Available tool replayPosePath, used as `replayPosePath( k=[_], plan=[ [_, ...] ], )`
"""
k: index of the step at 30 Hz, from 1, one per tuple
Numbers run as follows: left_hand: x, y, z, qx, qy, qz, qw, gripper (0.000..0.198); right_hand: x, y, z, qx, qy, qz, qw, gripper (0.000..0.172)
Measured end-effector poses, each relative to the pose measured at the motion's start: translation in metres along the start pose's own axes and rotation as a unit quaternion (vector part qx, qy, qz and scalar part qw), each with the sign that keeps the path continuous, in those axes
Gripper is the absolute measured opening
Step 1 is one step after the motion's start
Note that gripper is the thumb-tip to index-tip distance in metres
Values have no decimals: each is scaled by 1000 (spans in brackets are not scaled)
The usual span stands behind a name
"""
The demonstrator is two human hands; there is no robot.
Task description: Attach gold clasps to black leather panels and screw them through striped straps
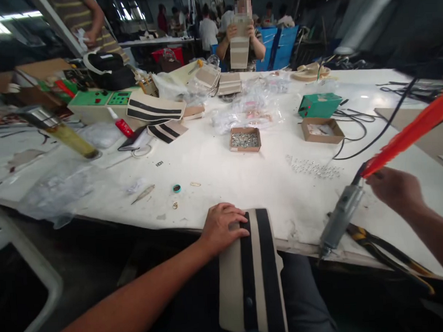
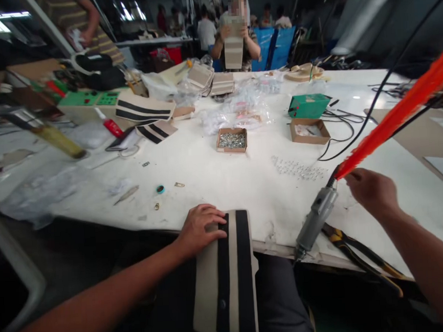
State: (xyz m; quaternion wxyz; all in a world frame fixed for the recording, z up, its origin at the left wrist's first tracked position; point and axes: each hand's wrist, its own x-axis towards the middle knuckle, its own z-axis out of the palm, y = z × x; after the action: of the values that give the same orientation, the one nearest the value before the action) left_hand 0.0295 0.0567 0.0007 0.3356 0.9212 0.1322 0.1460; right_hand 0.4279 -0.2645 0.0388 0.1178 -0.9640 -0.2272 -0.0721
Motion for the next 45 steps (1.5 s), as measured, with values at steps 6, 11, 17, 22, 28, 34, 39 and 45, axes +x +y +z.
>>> replayPosePath(
  k=[6, 11, 17, 22, 28, 34, 39, 45],
  plan=[
    [-3, -4, 4, -12, 3, 10, 1000, 28, -120, -48, -59, 235, 72, 162, 956, 44],
    [-4, -6, 6, -6, 7, 23, 1000, 28, -194, -160, -42, 342, -127, 78, 928, 40],
    [-7, -8, 6, 6, 5, 41, 999, 28, -187, -243, 16, 396, -286, -110, 866, 29],
    [-9, -12, 7, -2, 9, 50, 999, 26, -183, -266, 27, 347, -280, -176, 878, 24],
    [-9, -13, 7, -14, 7, 51, 999, 29, -183, -266, 32, 316, -282, -170, 890, 24],
    [-8, -15, 7, -16, 1, 52, 999, 29, -180, -267, 32, 308, -298, -172, 887, 21],
    [-8, -16, 7, -14, -2, 51, 999, 31, -180, -267, 34, 297, -288, -160, 896, 19],
    [-8, -15, 9, -11, -2, 51, 999, 31, -183, -268, 40, 315, -278, -95, 902, 19]
  ],
)
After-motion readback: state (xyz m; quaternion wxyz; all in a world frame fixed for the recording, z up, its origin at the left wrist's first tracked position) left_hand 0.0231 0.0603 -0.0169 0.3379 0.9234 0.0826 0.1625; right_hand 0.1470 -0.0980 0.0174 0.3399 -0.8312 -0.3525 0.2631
